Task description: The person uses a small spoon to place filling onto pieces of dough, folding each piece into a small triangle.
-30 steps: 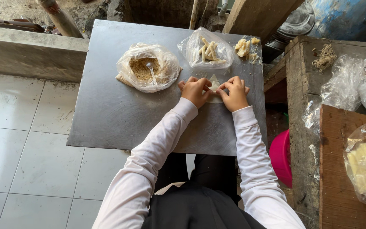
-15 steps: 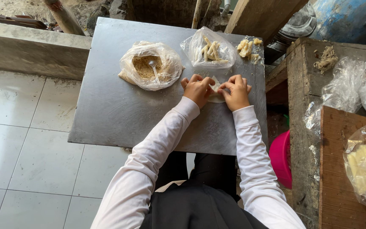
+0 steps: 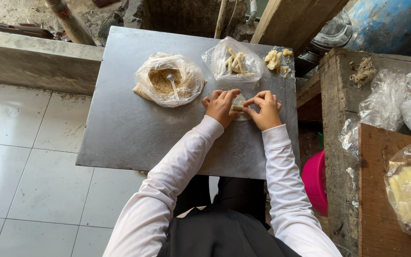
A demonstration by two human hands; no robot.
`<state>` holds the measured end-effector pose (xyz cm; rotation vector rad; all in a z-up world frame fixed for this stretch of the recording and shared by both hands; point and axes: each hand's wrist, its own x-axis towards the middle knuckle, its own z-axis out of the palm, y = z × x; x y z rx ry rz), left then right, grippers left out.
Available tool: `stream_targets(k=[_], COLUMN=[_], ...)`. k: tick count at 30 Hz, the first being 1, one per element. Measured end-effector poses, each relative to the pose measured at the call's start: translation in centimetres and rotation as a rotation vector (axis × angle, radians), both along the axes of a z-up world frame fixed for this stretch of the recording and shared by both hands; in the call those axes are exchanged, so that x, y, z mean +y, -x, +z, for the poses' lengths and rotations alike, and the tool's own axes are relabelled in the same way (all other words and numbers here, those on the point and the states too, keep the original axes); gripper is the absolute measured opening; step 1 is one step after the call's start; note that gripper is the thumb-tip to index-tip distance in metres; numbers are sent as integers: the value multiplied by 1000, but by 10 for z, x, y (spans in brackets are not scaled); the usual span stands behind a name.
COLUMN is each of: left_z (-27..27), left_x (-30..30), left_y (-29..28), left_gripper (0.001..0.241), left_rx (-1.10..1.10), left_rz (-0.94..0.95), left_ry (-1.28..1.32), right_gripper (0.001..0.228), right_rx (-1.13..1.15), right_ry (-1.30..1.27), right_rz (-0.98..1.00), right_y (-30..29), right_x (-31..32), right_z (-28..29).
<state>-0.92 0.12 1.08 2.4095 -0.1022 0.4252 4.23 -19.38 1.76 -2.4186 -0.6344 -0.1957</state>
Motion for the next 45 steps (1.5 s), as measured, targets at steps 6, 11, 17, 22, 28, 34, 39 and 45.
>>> stream_targets(k=[6,11,17,22,28,34,39,45], left_z=[6,1,-4,-3,0,-2,3,-6], left_x=[-1,-1,3,0,3,2,6,0], left_y=[-1,-4,-6,-4,-1,2,1,2], left_gripper=[89,99,102,103,97,78,72,57], left_rx=[53,52,54,30,162,175,272,255], left_rz=[51,77,89,106,129,112,125,76], left_ry=[-8,-10,-14,-63,-92,-137,-138,-100], right_gripper=[17,24,14,19,26,27,25,12], right_rx=[-53,-270,-66,-39,65,-97,-13,-174], right_ry=[10,90,81,161,-252,-345,67,74], right_rz=[-138,-212,-40,8,-44,-47,-191,-219], right_y=[-14,-35,-37,-32,-79,-55,9,32], right_x=[20,46,36,34,50,39,2,-1], right_z=[-13,-19,7,16,36,57,19,-19])
